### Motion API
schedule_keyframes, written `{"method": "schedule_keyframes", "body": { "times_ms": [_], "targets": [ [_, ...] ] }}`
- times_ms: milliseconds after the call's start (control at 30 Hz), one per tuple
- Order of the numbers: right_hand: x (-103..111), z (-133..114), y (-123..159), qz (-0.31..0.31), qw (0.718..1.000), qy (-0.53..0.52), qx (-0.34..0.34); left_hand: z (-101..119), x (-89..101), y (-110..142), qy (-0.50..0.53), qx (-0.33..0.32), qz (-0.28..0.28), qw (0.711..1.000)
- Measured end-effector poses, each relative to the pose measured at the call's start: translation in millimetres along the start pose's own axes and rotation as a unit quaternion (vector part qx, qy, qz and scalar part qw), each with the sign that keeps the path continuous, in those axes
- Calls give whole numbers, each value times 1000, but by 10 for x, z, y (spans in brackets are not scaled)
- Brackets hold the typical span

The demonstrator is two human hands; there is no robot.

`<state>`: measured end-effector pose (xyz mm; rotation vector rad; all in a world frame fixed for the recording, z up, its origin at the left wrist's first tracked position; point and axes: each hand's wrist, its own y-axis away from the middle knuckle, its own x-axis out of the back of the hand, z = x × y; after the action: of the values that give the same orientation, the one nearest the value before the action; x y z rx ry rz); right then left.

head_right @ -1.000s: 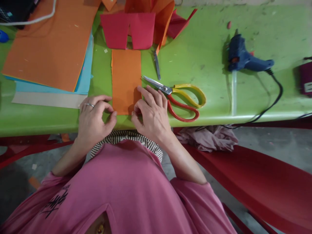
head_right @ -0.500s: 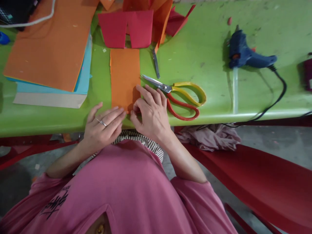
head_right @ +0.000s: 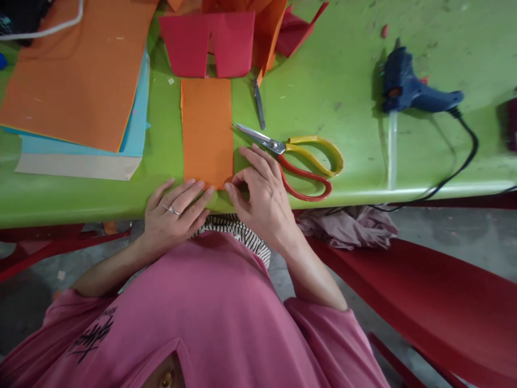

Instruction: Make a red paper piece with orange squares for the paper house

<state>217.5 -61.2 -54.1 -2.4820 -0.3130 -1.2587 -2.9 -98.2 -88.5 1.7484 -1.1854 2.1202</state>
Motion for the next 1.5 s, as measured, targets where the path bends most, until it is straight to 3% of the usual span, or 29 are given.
{"method": "schedule_keyframes", "body": {
  "times_ms": [500,933,1333,1400,1500],
  "targets": [
    [-29,3,-1,14,1000,-3,-16,6,-55,66,59,33,0,998],
    [-49,-25,-9,26,999,5,-18,9,-63,86,-37,6,10,999],
    [24,-29,23,44,998,-32,-27,-9,-6,9,-29,-15,9,999],
    [43,-1,65,66,996,-51,-14,-7,-18,2,-25,-16,26,999],
    [17,73,138,106,991,-21,77,-7,-36,3,-24,-20,38,999]
  ]
}}
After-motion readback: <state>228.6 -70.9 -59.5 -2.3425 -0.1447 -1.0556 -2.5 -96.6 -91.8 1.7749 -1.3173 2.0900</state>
